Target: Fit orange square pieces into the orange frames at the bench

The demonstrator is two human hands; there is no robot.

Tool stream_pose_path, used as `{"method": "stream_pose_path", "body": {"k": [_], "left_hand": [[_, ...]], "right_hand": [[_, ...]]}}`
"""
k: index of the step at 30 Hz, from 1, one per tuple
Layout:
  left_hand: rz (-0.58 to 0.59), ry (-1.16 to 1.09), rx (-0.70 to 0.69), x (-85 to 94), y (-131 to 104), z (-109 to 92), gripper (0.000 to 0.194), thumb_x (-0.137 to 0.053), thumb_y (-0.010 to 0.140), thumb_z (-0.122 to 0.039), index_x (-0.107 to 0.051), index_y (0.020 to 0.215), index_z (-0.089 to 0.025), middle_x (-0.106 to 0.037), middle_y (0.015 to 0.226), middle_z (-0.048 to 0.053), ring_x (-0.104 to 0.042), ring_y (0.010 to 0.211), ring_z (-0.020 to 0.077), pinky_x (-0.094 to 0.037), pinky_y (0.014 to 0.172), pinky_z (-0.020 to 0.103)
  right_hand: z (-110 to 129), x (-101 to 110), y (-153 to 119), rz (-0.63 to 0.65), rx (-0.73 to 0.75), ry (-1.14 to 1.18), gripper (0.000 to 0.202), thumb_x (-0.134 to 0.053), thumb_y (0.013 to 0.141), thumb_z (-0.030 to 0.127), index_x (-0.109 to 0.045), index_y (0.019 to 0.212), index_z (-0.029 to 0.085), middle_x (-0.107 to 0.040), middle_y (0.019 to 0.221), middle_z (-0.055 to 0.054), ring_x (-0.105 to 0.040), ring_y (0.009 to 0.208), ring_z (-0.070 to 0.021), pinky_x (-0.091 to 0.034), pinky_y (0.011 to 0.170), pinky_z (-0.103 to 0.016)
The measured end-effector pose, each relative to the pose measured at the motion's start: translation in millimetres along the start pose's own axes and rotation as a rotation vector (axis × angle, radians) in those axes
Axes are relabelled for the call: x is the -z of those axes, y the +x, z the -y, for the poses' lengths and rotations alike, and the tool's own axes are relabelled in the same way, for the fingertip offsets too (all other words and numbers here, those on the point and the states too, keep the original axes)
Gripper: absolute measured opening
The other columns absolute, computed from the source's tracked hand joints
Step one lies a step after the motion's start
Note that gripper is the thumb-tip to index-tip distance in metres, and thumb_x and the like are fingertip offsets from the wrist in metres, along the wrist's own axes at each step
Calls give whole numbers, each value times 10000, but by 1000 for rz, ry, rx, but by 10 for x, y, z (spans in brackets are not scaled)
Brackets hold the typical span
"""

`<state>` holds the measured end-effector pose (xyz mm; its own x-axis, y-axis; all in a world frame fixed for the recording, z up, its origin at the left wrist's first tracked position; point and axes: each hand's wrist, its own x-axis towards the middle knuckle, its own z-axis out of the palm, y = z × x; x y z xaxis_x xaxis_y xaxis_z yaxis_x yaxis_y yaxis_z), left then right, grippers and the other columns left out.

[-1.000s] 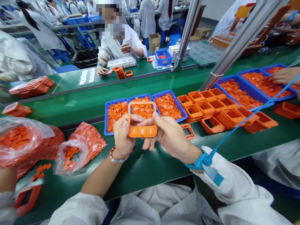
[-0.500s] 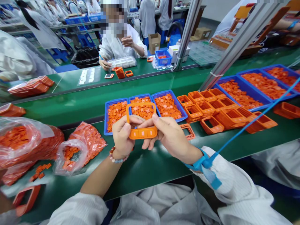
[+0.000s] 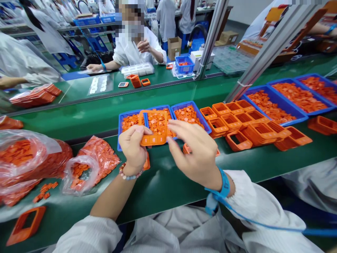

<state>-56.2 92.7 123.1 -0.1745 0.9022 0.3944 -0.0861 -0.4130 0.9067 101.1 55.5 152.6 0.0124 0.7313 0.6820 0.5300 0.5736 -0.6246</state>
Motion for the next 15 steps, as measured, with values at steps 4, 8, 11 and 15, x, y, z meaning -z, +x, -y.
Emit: {"method": "stream_pose_path", "body": {"k": [4, 8, 11, 15], "left_hand": [[48, 13, -51, 0, 25, -36, 384, -595, 894, -445, -685, 618, -196, -604, 544, -5, -505, 474, 110, -409, 470, 235], [-77, 60, -108, 71, 145, -116, 483, -561, 910, -486, -658, 548, -182, -600, 516, 9, -516, 460, 102, -406, 482, 236], [-322, 4, -137, 234, 314, -196, 493, -531, 922, -519, -678, 593, -182, -578, 484, -6, -430, 361, 72, -287, 379, 228], [-470, -50, -218, 442, 455, -288, 442, -533, 929, -471, -664, 607, -198, -564, 479, -14, -407, 345, 72, -204, 354, 249]], "right_hand": [[4, -78, -71, 142, 300, -153, 340, -707, 847, 154, -724, 1163, 278, -747, 1181, -47, -710, 924, -234, -555, 818, -388], [6, -200, -173, 157, 277, -181, 271, -665, 897, 183, -731, 1140, 281, -766, 1123, -34, -699, 861, -213, -549, 770, -372], [-4, -341, -332, 316, 281, -185, 226, -607, 943, 201, -731, 1123, 258, -764, 1116, -39, -674, 830, -187, -531, 749, -342], [-62, -633, -597, 665, 308, -292, 223, -520, 988, 176, -735, 1033, 219, -760, 1008, -37, -613, 773, -166, -451, 653, -307]]}}
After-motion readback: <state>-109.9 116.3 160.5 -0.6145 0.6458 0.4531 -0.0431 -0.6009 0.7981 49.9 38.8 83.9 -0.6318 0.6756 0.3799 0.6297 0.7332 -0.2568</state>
